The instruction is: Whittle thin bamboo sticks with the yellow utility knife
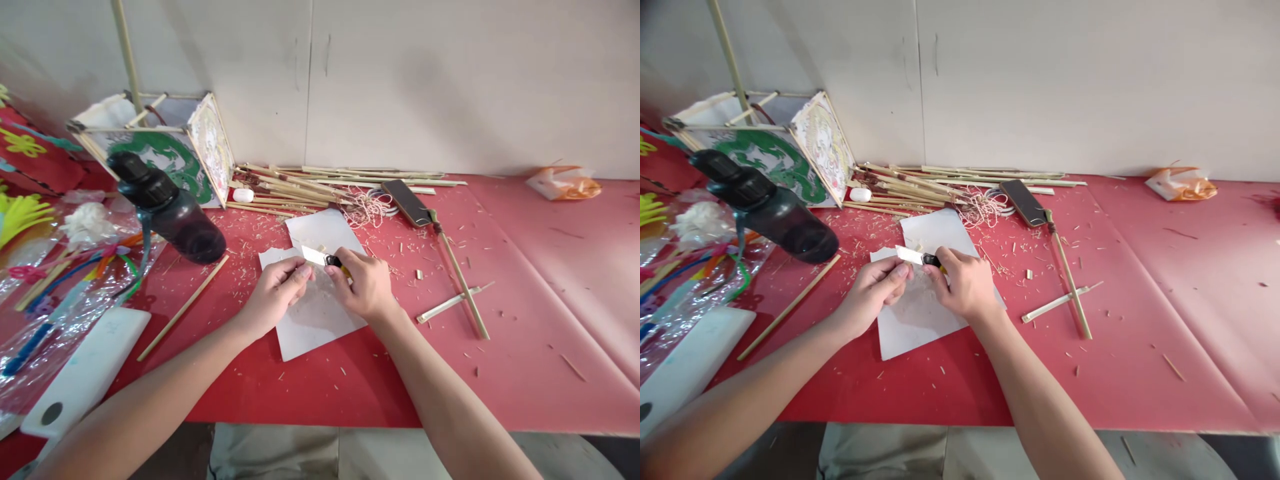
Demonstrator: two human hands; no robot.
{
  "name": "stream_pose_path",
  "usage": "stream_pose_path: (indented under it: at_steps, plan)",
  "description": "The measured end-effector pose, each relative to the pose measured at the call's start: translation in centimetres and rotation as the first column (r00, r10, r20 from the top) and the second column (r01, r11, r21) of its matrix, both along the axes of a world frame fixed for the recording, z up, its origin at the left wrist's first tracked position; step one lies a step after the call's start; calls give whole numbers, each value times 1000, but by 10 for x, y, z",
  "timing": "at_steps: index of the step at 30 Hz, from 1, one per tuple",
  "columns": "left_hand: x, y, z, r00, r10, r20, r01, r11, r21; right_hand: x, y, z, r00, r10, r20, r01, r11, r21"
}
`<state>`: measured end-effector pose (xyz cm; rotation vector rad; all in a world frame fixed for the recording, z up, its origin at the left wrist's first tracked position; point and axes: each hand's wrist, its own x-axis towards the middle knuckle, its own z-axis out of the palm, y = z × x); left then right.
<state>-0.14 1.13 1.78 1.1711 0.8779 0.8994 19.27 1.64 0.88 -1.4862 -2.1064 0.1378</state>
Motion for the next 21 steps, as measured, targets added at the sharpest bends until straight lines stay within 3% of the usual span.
stream_pose_path:
  at_steps: [3,6,9,12,16,19,21]
  plan:
    - [5,-3,3,999,24,34,-23,999,-35,-1,1,-2,985,-117,129,112,993,44]
    - [8,-2,5,993,65,97,-57,995,-88,-4,6,1,969,-143,200,143,990,16]
    - [3,5,5,960,78,268,2,958,-287,-12,18,10,962,-129,241,146,988,-53]
    - [-7,15,4,850,142,506,145,862,-486,-24,35,21,958,-99,268,126,988,-85]
    - [-17,25,4,682,300,668,220,786,-577,-45,58,27,957,-54,285,85,991,-99]
    - [-17,29,5,626,373,685,207,768,-607,-56,66,25,959,-57,278,100,985,-141]
    - [-15,31,7,632,391,669,189,759,-623,-59,65,22,964,-57,259,107,977,-182]
